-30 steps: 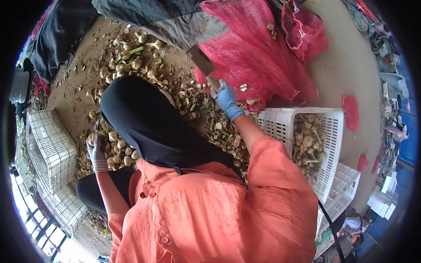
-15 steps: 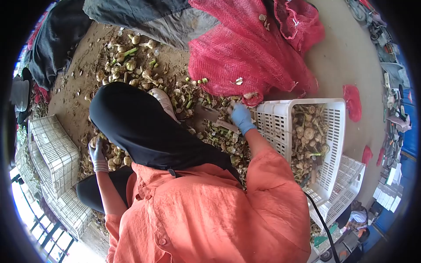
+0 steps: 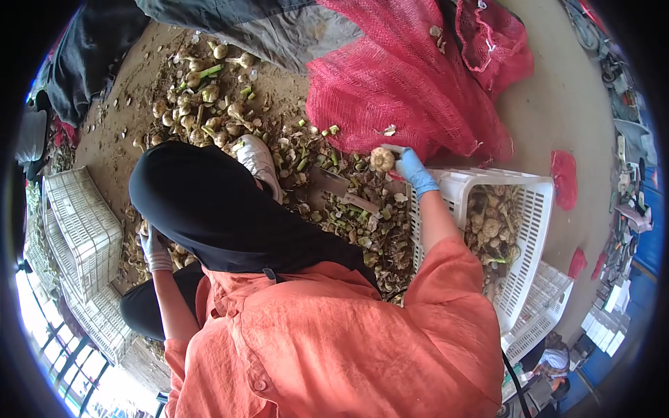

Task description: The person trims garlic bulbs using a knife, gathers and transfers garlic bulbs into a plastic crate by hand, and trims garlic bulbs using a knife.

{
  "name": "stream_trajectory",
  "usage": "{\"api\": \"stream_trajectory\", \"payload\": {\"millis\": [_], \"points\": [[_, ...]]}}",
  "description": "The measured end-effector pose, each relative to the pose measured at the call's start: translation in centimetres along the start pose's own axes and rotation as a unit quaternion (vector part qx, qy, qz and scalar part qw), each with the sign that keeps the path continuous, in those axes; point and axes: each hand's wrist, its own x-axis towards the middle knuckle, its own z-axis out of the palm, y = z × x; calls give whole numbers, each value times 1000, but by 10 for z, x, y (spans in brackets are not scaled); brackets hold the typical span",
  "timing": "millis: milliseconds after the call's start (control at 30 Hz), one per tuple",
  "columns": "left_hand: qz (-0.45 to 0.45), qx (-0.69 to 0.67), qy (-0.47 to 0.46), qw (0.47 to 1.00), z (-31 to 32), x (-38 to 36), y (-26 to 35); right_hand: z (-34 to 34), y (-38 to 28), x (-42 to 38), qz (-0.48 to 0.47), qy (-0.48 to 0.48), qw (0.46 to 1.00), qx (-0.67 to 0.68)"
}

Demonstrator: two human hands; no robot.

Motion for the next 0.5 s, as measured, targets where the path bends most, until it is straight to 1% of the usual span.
{"api": "stream_trajectory", "payload": {"millis": [33,67,100,167,200,233,267,300,333,367,400,433,467,500], "points": [[-5,-29,-18,999,0,1,0,0,-28,-4,32,-23,997,63],[-7,-7,-18,1000,0,3,2,2,-58,-6,62,-46,989,125],[-4,-8,-20,1000,3,6,2,3,-82,-6,60,-44,989,126],[29,-10,-24,999,9,8,7,15,-119,-2,43,-80,988,128],[25,-5,-35,999,10,5,12,28,-130,7,-10,-61,996,59],[22,6,-42,999,9,3,15,38,-157,11,16,-55,998,41],[44,8,-36,998,12,1,15,56,-183,16,-83,-43,992,90],[66,11,-27,997,13,1,13,71,-200,18,-182,-33,973,138],[69,26,-30,997,4,5,6,78,-201,17,-186,-41,972,140],[72,15,-2,997,10,-4,15,85,-198,18,-178,16,983,35],[52,25,-13,998,1,-2,16,92,-195,21,-174,75,979,-71],[31,35,-23,999,-9,0,15,101,-179,19,-105,48,977,-181],[57,-1,5,998,-8,-4,15,112,-145,11,-36,21,956,-292],[76,-26,0,997,-8,-7,15,129,-85,6,-59,-13,908,-415]]}}
